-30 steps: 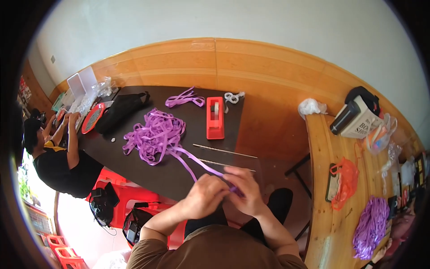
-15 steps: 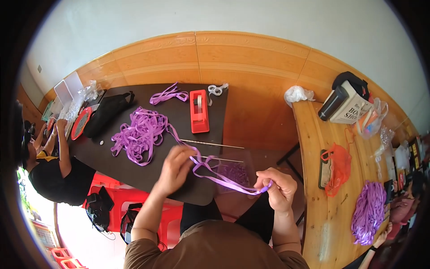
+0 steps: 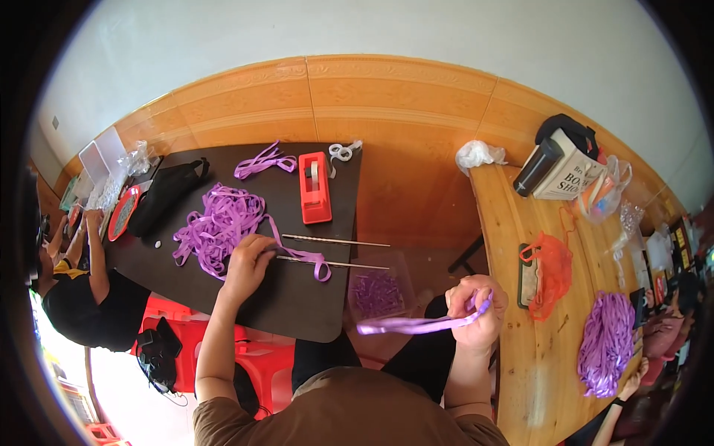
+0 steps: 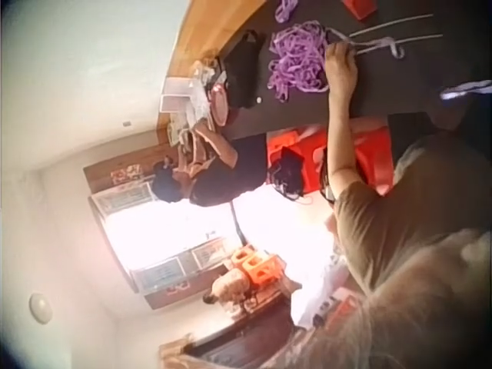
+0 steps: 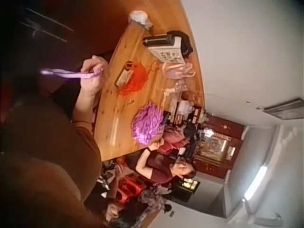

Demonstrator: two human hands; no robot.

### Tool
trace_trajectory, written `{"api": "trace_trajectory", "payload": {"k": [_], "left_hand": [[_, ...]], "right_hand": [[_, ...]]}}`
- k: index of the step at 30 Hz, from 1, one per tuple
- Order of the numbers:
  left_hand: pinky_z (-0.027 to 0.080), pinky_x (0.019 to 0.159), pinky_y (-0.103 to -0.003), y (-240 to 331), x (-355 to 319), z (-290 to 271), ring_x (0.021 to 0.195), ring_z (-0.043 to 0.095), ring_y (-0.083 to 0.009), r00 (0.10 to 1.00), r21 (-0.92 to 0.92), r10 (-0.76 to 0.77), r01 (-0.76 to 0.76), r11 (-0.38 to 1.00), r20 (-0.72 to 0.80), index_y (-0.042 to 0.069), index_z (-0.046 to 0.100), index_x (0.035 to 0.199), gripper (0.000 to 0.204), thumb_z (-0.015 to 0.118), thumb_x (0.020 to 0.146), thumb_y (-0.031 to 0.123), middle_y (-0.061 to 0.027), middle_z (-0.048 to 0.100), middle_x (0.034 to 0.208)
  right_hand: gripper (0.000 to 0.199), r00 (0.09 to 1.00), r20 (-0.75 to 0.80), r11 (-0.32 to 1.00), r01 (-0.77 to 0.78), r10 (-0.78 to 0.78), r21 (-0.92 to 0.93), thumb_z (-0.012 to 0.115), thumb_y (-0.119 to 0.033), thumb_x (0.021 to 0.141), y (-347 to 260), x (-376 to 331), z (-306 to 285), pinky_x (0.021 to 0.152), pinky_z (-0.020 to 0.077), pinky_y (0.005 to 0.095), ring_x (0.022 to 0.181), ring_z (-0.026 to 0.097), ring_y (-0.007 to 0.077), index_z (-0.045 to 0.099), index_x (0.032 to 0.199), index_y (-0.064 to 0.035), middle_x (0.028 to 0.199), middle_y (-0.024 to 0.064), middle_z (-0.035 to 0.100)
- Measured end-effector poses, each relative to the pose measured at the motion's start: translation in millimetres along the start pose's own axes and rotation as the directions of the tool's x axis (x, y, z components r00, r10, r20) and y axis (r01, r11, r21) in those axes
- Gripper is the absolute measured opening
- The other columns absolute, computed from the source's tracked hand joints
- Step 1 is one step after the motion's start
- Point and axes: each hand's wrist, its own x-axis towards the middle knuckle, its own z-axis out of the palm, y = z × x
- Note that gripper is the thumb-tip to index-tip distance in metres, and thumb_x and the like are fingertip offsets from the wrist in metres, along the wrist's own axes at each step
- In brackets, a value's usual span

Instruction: Using a jig and tape to create ribbon bows.

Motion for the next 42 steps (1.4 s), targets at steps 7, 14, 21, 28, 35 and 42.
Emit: {"api": "trace_trajectory", "payload": {"k": [7, 14, 21, 28, 35, 42], "left_hand": [[0.044, 0.068, -0.041, -25, -5, -5, 0.077, 0.051, -0.0338, 0.986, 0.349, 0.128, -0.156, 0.924, 0.104, 0.000, 0.055, 0.069, 0.006, 0.053, 0.068, -0.005, -0.0156, 0.051, 0.076], [0.045, 0.071, -0.044, -68, -4, -62, 0.088, 0.053, -0.0338, 0.978, 0.759, -0.125, 0.210, 0.617, -0.169, 0.002, 0.056, 0.076, 0.010, 0.052, 0.067, -0.001, -0.0163, 0.053, 0.084], [0.042, 0.085, -0.038, 37, 33, -45, 0.094, 0.055, -0.0310, 0.914, 0.370, 0.149, 0.002, 0.929, -0.378, -0.001, 0.060, 0.100, 0.033, 0.052, 0.069, -0.007, -0.0141, 0.060, 0.098], [0.044, 0.084, -0.025, 138, -3, 65, 0.097, 0.054, -0.0103, 0.791, -0.756, -0.022, 0.593, 0.277, 0.612, -0.005, 0.054, 0.117, 0.028, 0.052, 0.091, 0.006, -0.0066, 0.060, 0.107], [0.043, 0.066, -0.021, 127, -9, 79, 0.070, 0.054, -0.0074, 0.697, -0.678, -0.058, 0.711, 0.186, 0.715, -0.003, 0.067, 0.089, 0.016, 0.056, 0.090, 0.008, -0.0027, 0.060, 0.069], [0.039, 0.059, -0.019, 125, -1, 66, 0.063, 0.050, -0.0045, 0.614, -0.605, 0.076, 0.739, 0.297, 0.786, -0.002, 0.066, 0.092, 0.014, 0.058, 0.089, 0.010, 0.0004, 0.058, 0.068]], "right_hand": [[0.024, 0.968, -0.036, 0.942, -0.249, 0.247, -0.225, 0.049, -0.013, 0.092, 16, -5, 5, 0.043, 0.0316, 0.0187, 0.047, 0.045, 0.0073, 0.062, 0.100, 0.0057, 0.065, 0.0113, 0.060], [0.026, 0.938, 0.036, 0.859, -0.299, 0.344, -0.416, 0.050, 0.012, 0.082, 39, -2, 10, 0.065, 0.0486, 0.0216, 0.068, 0.056, 0.0074, 0.061, 0.104, 0.0036, 0.078, 0.0046, 0.059], [0.029, 0.952, 0.109, 0.836, -0.193, 0.287, -0.514, 0.055, 0.012, 0.077, 43, 3, 19, 0.064, 0.0482, 0.0206, 0.069, 0.058, 0.0067, 0.062, 0.103, 0.0023, 0.079, 0.0045, 0.062], [0.025, 0.959, 0.122, 0.740, -0.112, 0.255, -0.663, 0.055, 0.012, 0.074, 38, 11, 41, 0.057, 0.0429, 0.0182, 0.064, 0.056, 0.0050, 0.062, 0.096, 0.0030, 0.074, 0.0048, 0.061], [0.027, 0.927, 0.206, 0.773, -0.124, 0.314, -0.622, 0.066, 0.008, 0.073, 25, 14, 27, 0.055, 0.0421, 0.0190, 0.063, 0.054, 0.0059, 0.062, 0.099, 0.0014, 0.074, 0.0033, 0.059], [0.021, 0.833, 0.436, 0.886, -0.131, 0.342, -0.445, 0.063, 0.006, 0.078, 37, 18, 19, 0.052, 0.0442, 0.0208, 0.063, 0.058, 0.0113, 0.064, 0.099, 0.0020, 0.080, 0.0072, 0.061]]}}
